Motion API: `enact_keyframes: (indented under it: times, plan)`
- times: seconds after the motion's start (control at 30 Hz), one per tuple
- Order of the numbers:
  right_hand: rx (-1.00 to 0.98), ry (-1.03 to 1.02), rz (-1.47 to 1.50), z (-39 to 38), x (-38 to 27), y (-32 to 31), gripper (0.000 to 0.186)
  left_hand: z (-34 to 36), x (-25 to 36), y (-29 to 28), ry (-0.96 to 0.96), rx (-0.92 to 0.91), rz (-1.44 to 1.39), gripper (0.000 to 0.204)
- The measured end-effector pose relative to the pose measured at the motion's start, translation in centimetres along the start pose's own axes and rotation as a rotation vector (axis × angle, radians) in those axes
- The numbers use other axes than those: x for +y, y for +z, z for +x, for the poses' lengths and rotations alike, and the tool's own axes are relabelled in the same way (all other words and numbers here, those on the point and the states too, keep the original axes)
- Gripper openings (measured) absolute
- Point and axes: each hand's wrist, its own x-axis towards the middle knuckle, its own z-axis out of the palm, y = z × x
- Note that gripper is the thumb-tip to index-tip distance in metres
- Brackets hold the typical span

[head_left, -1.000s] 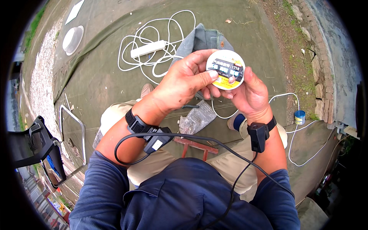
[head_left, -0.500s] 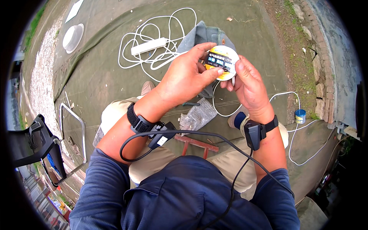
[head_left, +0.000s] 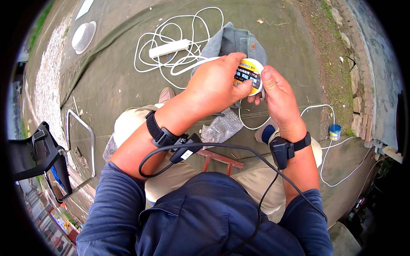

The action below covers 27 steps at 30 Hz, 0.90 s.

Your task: The person strips the insulation from a white cable, twists the exposed wires, and uses pliers to crimp a connector onto the wire ends. They then wrap the connection with electrical tape.

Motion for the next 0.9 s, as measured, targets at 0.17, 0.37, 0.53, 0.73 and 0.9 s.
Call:
enact_keyframes:
  times: [0.17,0.37,0.53,0.73,0.9]
  plan:
    - [0.003,-0.009,-0.065,-0.3,-0.7,0.6,0.047,0.1,-0.1,0.5,0.018,0.014,0.118,0.043]
    - [0.021,0.005,-0.073,-0.7,-1.1,1.2,0.038,0.1,-0.6,1.1,0.087,0.031,0.246,0.037]
    - [0.025,0.008,-0.069,-0.7,-1.2,1.0,0.037,0.2,-0.7,1.3,0.098,0.032,0.285,0.037]
    - [0.065,0.025,-0.018,-0.7,-1.4,1.1,0.032,0.4,-0.1,0.6,0.042,0.104,0.271,0.02]
    - [0.047,0.043,0.015,-0.7,-1.2,1.0,0.031,0.4,-0.5,1.0,0.125,0.135,0.299,0.017]
